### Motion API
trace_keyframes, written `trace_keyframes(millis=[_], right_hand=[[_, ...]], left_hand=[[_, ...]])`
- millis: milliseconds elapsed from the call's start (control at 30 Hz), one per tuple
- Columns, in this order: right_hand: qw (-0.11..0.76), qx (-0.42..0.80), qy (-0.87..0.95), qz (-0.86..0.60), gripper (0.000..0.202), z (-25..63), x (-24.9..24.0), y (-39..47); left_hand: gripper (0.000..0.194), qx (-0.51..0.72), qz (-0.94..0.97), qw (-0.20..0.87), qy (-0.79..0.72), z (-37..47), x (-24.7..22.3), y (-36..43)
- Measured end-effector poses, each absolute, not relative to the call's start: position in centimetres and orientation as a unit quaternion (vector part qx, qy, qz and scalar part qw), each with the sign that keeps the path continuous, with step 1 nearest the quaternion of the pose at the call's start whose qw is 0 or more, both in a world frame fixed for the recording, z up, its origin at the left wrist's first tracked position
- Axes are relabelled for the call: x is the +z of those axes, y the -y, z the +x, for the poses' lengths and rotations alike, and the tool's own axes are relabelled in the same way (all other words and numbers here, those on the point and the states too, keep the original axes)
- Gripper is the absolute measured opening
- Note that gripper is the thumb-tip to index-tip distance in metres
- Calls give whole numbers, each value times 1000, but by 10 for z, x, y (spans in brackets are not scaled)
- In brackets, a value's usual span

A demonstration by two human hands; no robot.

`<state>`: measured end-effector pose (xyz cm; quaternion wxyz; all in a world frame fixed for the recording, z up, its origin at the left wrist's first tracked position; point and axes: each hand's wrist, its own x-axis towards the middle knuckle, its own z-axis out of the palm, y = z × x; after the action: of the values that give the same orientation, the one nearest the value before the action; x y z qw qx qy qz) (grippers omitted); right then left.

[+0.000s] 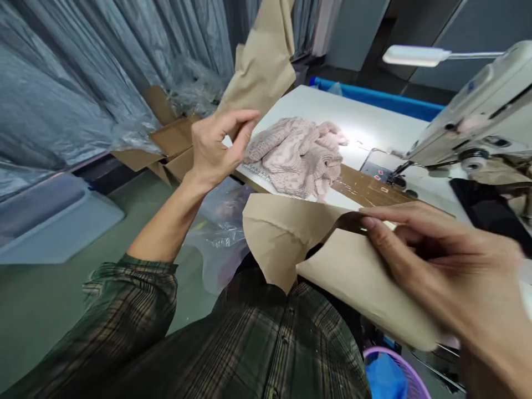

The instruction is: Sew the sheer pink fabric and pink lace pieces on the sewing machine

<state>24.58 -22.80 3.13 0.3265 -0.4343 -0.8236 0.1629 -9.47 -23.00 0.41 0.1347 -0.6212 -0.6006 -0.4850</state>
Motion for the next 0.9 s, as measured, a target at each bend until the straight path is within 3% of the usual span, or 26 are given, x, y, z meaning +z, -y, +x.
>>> trace_keyframes(millis=[67,233,367,433,567,700,900], right_hand=[[297,220,811,-454,22,225,22,231],[138,432,756,-471,46,181,0,219],[107,537,683,-484,52,168,-20,204],[108,551,671,-485,49,168,-24,203],[56,625,648,-432,38,172,-29,211],[-30,706,631,-321,42,178,-54,221],[41,687,617,-381,36,167,-113,211]], left_hand=[[31,-501,-603,143,605,-97,-2,251],[31,-472,-645,142,584,-102,-32,307],[83,-424,-721,28,547,-111,-51,340],[94,-422,-727,15,541,-110,-56,350],[45,-461,-651,56,601,-103,-68,358],[52,-489,-530,-35,692,-104,-83,368],[48,-482,-415,-200,746,-105,-122,380]])
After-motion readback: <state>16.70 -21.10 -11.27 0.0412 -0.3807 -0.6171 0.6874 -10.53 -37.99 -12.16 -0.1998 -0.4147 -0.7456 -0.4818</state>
